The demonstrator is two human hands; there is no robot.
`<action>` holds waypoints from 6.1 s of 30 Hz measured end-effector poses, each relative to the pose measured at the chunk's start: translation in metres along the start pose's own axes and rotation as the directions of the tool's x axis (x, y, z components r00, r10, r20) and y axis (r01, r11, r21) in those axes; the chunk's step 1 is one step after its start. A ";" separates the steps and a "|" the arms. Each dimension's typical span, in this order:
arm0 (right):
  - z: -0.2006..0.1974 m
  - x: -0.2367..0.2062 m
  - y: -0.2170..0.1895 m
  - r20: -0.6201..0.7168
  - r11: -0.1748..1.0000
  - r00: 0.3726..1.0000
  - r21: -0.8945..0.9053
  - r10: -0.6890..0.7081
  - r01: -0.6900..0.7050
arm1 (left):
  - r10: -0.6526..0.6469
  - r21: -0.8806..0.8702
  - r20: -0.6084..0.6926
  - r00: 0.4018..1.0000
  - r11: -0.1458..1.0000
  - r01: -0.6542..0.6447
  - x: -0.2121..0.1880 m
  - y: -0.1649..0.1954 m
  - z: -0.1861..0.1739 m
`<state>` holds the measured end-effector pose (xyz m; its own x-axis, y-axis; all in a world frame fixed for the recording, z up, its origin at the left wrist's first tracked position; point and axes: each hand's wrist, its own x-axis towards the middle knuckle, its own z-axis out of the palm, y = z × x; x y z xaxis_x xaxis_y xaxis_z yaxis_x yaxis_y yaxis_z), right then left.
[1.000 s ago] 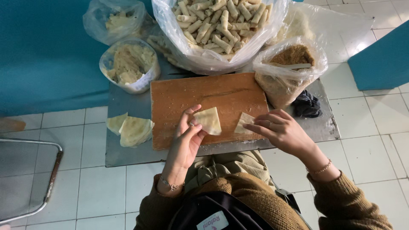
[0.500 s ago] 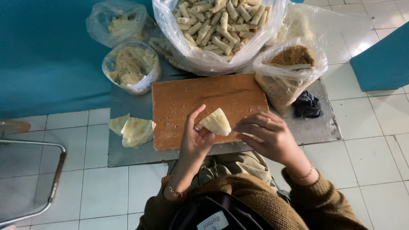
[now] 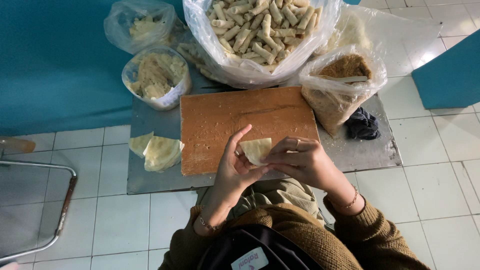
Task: The person places filling by hand onto triangular dough wrappers on a wooden board and folds each wrapper into a stuffed pastry roll, setting finished rolls aside while a bag of completed pastries sits on the table. They work through wrappers one at a time, occasionally repositioning pieces on the board.
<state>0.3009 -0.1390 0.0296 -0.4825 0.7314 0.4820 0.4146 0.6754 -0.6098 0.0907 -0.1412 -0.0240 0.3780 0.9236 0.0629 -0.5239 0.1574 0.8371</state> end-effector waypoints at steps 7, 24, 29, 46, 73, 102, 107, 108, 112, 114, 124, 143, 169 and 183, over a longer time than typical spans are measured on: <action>-0.007 0.002 0.009 0.147 0.978 0.983 0.165 0.107 -0.131 | -0.020 0.081 -0.001 1.000 0.997 0.020 -0.002 0.000 0.002; -0.003 0.012 0.018 -0.091 0.869 0.892 0.287 0.443 -0.402 | -0.185 0.320 0.096 0.978 0.936 0.146 0.001 -0.018 -0.015; -0.001 0.002 0.018 0.109 0.857 0.890 0.242 0.443 -0.456 | -0.054 0.254 0.120 0.991 0.967 0.022 0.005 -0.021 -0.016; 0.000 0.009 0.011 0.211 0.940 0.927 0.080 0.310 -0.333 | 0.019 0.563 0.001 1.000 0.827 -0.016 0.010 -0.017 -0.011; 0.025 0.017 0.058 0.117 0.933 0.989 -0.337 -0.091 0.126 | 0.090 0.456 -0.045 0.995 0.888 -0.059 0.009 0.010 -0.056; -0.005 0.000 0.015 0.036 0.936 0.998 -0.349 -0.044 0.054 | 0.561 0.976 -0.112 0.820 -0.090 0.196 -0.009 0.029 -0.083; -0.007 -0.003 0.017 0.003 0.938 1.000 -0.345 -0.030 0.030 | 0.692 0.883 -0.113 0.713 -0.259 0.391 -0.026 0.066 -0.147; -0.007 -0.004 0.017 0.001 0.939 1.000 -0.343 -0.027 0.026 | 0.667 0.886 -0.161 0.728 -0.227 0.404 -0.030 0.071 -0.160; -0.006 -0.002 0.016 -0.005 0.949 0.999 -0.312 -0.050 0.046 | 0.563 0.966 -0.117 0.818 -0.128 0.226 -0.036 0.068 -0.192; -0.005 -0.001 0.014 -0.008 0.951 0.999 -0.305 -0.046 0.042 | 0.567 0.977 -0.166 0.807 -0.018 0.213 -0.035 0.063 -0.198; 0.023 0.019 -0.001 0.019 0.930 0.933 0.080 0.359 -0.360 | 0.524 0.716 -0.459 0.718 0.697 -0.051 -0.031 0.080 -0.157; 0.054 0.008 0.028 0.085 0.151 0.813 0.966 0.577 -0.208 | 0.179 0.339 -0.069 0.981 0.930 -0.146 -0.004 0.023 -0.027; 0.028 0.007 -0.025 -0.234 0.987 0.965 0.137 0.118 -0.087 | 0.324 0.369 -0.001 0.946 0.879 -0.301 -0.023 0.028 0.006; 0.031 -0.002 -0.021 -0.171 0.867 0.949 0.474 0.263 -0.155 | 0.341 0.634 0.143 0.929 0.690 -0.351 -0.026 0.041 0.014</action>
<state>0.2689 -0.1573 0.0215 -0.2166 0.8884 0.4049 0.0689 0.4276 -0.9013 0.0700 -0.1638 0.0161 0.2817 0.8619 0.4216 -0.0103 -0.4367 0.8996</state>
